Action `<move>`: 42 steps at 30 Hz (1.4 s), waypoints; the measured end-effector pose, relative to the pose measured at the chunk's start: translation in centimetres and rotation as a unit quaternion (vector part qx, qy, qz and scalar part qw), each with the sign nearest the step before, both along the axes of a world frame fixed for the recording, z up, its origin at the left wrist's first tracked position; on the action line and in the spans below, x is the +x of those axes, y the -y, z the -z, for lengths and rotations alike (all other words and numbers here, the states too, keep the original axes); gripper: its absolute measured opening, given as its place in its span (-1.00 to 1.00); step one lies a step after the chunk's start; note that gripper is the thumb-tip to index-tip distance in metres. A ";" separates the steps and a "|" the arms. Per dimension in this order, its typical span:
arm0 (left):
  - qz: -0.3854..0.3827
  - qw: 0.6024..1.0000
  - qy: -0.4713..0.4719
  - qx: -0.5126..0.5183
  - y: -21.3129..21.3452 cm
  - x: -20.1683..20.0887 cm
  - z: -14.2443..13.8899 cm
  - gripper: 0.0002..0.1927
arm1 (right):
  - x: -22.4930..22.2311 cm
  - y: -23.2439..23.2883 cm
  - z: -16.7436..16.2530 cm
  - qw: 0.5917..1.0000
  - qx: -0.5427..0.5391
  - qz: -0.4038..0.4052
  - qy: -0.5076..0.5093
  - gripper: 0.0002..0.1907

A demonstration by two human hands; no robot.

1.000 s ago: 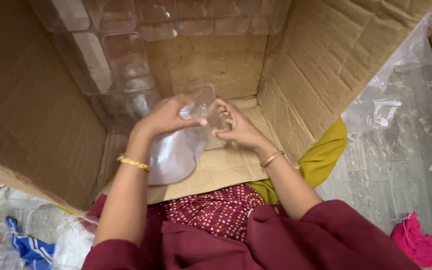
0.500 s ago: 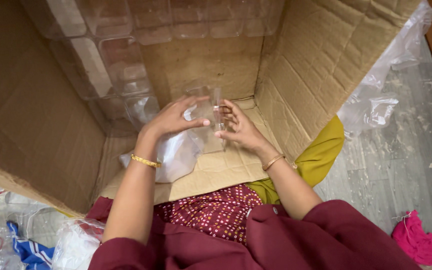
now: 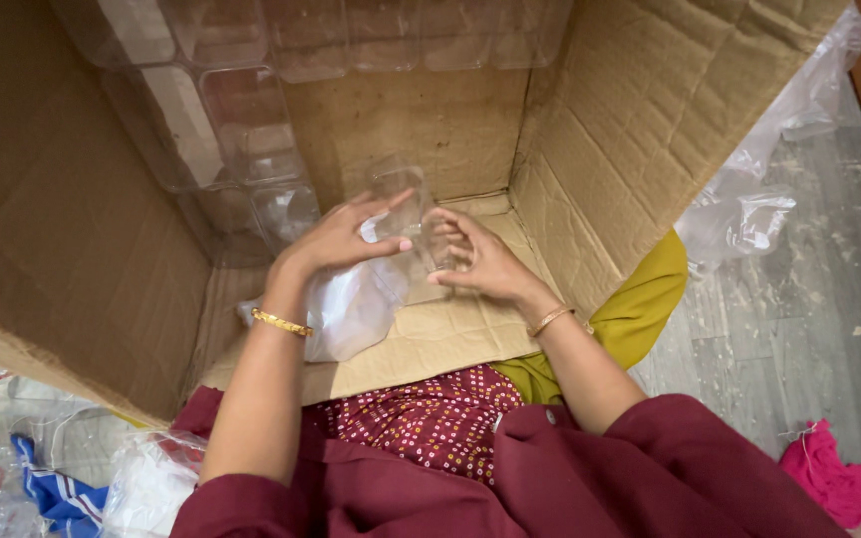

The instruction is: The person sits inside a large cardboard box and packs clear plastic containers into white plastic bags one at a time, opening each bag, placing containers inside, and setting filled bags aside. The clip starts and ends mid-task with the bagging still in progress.

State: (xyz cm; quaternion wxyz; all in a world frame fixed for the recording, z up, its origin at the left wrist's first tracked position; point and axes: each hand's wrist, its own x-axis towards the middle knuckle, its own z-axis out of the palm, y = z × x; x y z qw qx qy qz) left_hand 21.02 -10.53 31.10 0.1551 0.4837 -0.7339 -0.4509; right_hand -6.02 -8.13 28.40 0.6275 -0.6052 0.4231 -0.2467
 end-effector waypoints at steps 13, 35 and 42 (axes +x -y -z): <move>-0.007 1.000 -0.008 -0.002 -0.2 -0.6 -0.4 -0.11 | -1.1 -0.9 1.5 0.999 -0.025 -0.021 -0.010 0.04; -0.075 0.996 0.044 -0.021 -1.3 -2.3 -2.9 -0.13 | 0.5 -0.7 0.7 0.998 0.035 0.005 0.052 0.02; -0.074 0.996 0.035 -0.038 -0.5 -2.0 -1.0 -0.14 | 1.4 0.8 0.5 0.986 0.064 0.053 0.147 -0.03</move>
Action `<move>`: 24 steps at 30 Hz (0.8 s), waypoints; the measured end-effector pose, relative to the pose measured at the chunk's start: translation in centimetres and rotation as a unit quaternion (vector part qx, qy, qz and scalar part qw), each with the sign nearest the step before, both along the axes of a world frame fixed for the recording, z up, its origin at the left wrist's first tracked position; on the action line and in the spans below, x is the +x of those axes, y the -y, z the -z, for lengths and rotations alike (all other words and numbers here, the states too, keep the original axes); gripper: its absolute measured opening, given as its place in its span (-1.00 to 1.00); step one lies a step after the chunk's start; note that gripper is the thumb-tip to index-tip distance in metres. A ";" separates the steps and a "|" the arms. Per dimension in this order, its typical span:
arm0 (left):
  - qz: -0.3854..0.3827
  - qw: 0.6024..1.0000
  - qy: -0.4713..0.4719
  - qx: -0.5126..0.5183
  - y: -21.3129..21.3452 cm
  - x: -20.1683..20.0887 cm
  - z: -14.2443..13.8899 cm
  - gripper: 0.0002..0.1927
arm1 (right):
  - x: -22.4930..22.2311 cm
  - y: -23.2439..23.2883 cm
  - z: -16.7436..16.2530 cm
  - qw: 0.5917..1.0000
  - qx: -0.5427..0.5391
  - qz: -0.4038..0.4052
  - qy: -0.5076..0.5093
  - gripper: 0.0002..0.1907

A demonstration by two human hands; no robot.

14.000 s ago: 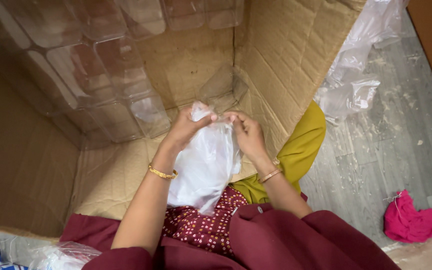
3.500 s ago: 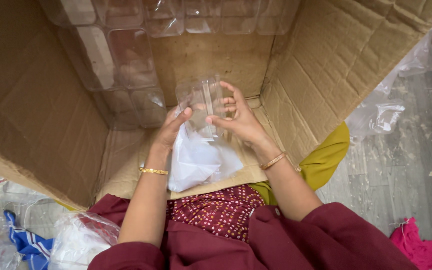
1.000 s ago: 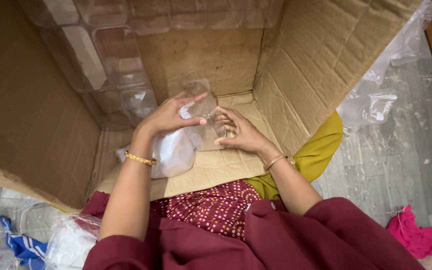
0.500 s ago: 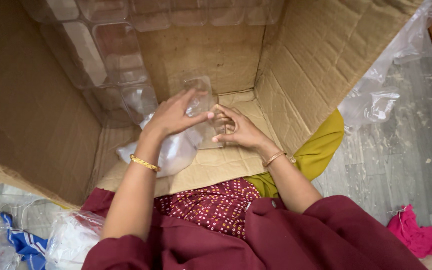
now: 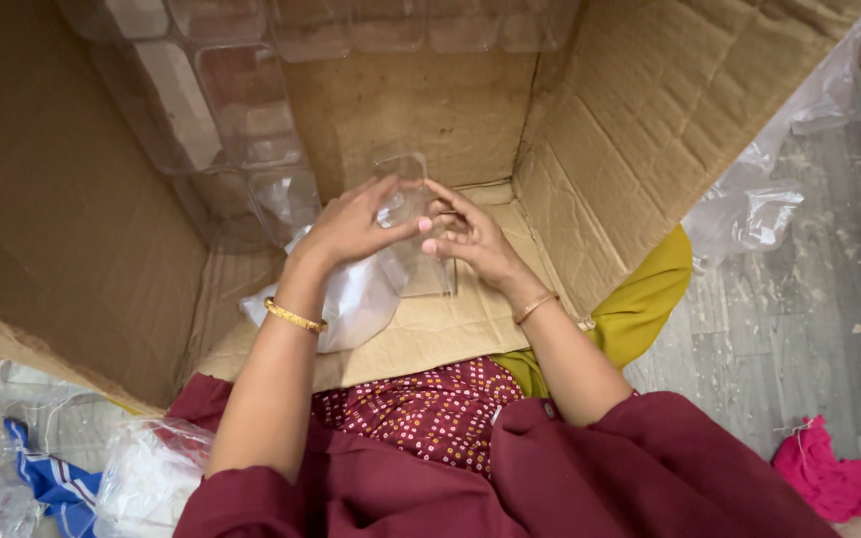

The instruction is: The person sits inside a large cardboard box and packs clear plastic containers into white plastic bags one at a time, opening each bag, placing containers inside, and setting filled bags aside. The clip starts and ends mid-task with the bagging still in progress.

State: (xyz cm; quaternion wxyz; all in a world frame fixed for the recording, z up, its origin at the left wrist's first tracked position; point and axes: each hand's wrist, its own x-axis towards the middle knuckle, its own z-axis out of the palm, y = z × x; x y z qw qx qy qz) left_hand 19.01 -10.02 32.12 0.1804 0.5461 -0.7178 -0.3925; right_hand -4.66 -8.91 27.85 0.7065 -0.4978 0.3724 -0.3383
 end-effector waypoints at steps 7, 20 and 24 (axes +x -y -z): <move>0.017 0.999 -0.044 0.005 0.8 0.6 0.5 -0.22 | 0.1 0.7 1.2 0.999 -0.029 0.019 -0.012 -0.09; -0.059 0.991 0.117 0.005 0.1 -1.2 0.7 -0.32 | 0.6 1.9 2.1 0.999 0.025 0.038 0.002 -0.17; -0.029 0.981 0.120 -0.152 -2.6 -2.2 1.1 0.00 | 1.0 2.0 2.4 0.994 0.074 0.074 0.017 -0.18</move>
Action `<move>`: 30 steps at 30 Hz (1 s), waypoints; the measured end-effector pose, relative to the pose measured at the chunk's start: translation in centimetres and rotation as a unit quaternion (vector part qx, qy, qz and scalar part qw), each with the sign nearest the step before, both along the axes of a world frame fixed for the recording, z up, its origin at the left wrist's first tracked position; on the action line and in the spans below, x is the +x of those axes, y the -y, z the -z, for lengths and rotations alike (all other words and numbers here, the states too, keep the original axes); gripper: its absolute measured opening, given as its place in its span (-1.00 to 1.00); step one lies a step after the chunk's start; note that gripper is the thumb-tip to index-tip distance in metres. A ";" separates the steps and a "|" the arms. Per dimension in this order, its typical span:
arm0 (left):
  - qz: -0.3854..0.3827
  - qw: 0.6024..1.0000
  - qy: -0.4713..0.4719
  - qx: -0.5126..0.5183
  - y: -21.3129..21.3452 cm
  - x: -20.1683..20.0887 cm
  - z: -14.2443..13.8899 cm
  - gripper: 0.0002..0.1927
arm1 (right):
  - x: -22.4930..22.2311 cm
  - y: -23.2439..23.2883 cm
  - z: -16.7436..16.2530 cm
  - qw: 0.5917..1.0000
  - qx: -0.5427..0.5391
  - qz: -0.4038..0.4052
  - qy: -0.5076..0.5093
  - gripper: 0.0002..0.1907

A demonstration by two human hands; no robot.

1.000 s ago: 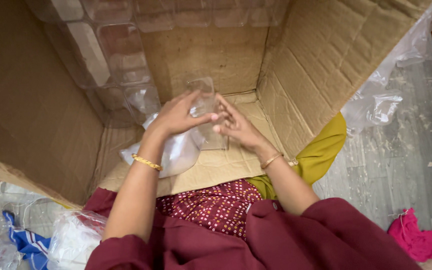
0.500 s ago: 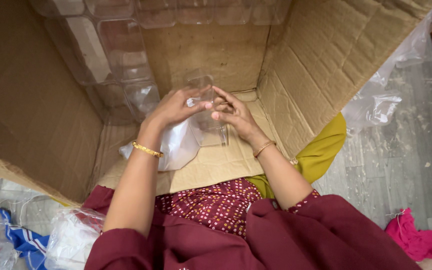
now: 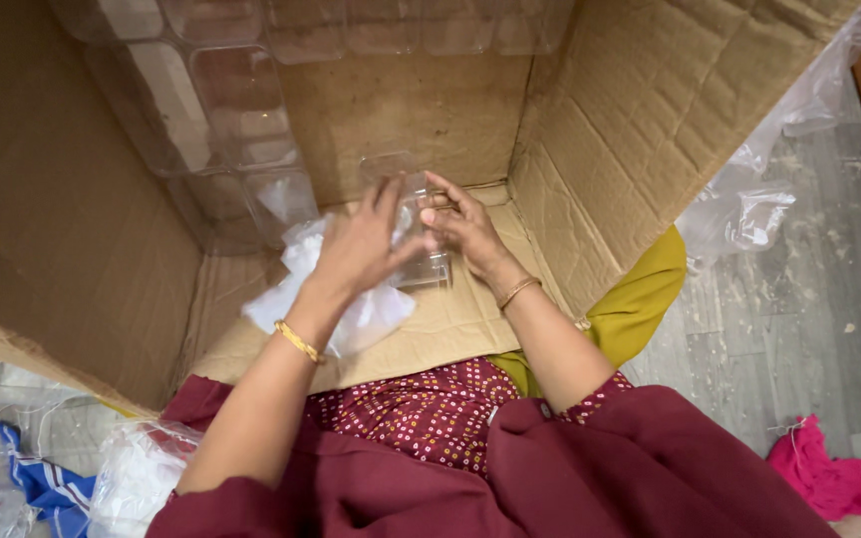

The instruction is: The person sits inside a large cardboard box and packs clear plastic containers into white plastic bags one at a time, opening each bag, placing containers inside, and setting filled bags aside. The clip starts and ends mid-task with the bagging still in progress.

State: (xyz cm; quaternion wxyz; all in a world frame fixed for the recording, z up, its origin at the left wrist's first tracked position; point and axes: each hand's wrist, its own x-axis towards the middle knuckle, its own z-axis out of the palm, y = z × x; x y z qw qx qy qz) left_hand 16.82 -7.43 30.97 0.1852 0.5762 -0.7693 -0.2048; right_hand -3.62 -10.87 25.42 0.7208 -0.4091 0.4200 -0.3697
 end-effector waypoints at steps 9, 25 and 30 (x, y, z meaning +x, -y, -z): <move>0.012 0.996 0.083 0.043 -2.2 -1.9 -1.4 0.63 | 0.4 -0.3 0.7 0.997 0.020 0.032 0.062 -0.22; 0.044 0.999 0.017 0.016 -2.4 -1.2 1.3 0.49 | 0.3 -0.3 0.8 0.998 0.032 0.022 0.058 -0.22; 0.061 0.998 -0.017 0.027 -1.9 -0.5 2.5 0.46 | 0.2 -0.2 1.6 0.998 0.020 0.033 0.053 -0.25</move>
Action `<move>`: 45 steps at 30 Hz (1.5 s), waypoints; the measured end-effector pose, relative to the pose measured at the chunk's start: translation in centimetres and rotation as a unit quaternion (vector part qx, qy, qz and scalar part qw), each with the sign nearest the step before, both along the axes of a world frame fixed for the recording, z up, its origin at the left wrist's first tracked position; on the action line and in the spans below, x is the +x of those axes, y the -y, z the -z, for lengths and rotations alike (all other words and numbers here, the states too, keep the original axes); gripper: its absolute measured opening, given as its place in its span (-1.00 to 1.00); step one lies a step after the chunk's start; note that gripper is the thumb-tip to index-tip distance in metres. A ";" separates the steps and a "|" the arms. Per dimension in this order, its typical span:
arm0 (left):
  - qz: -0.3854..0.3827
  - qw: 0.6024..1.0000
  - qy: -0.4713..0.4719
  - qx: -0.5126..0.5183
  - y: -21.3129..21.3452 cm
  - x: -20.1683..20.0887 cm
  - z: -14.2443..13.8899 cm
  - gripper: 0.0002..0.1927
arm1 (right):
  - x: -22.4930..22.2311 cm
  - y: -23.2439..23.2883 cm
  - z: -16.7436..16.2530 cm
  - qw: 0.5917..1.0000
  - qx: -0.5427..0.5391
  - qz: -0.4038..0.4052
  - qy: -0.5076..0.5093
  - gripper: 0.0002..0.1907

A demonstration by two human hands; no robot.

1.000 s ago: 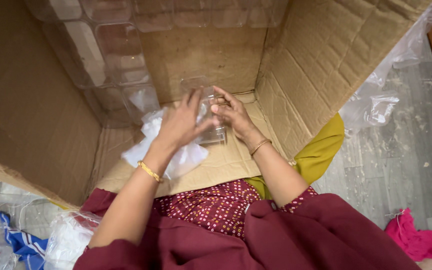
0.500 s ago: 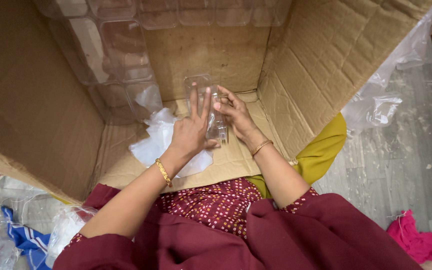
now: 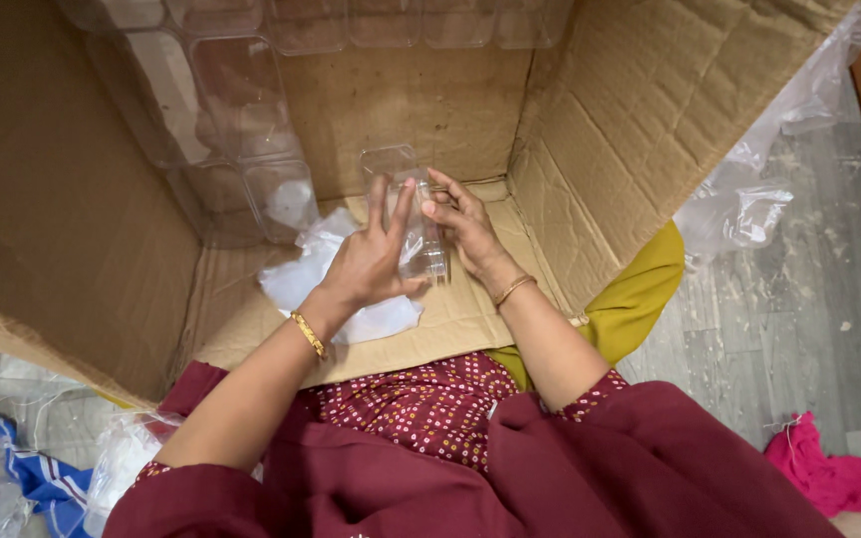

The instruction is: The person sits inside a large cardboard box and packs clear plastic containers into white plastic bags one at a time, opening each bag, placing containers inside, and setting filled bags aside. The clip starts and ends mid-task with the bagging still in progress.

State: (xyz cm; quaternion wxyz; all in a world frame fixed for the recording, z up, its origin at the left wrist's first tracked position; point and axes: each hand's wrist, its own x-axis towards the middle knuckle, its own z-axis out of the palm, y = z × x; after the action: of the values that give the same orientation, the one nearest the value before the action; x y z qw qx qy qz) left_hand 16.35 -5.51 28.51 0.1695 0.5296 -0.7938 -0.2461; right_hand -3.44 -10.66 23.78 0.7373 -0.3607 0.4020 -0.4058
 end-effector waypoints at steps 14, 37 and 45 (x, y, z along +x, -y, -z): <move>0.012 0.999 0.027 -0.021 0.0 0.7 -0.5 0.50 | 0.3 0.1 -0.9 0.998 0.014 -0.039 -0.050 -0.19; -0.224 0.956 -0.191 0.007 4.9 3.6 -6.2 -0.54 | 1.8 0.4 -5.1 0.864 -0.278 0.163 -0.387 -0.56; -0.201 0.899 -0.375 0.104 4.5 -0.4 -0.3 -0.49 | -1.6 1.1 -8.6 0.964 -0.143 -0.091 -0.207 -0.63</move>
State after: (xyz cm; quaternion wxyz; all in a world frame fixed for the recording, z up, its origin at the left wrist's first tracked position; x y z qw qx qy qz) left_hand 15.94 -9.96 28.76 0.4448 0.5608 -0.5180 -0.4683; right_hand -5.07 -11.75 32.38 0.6126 -0.5730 0.4495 -0.3070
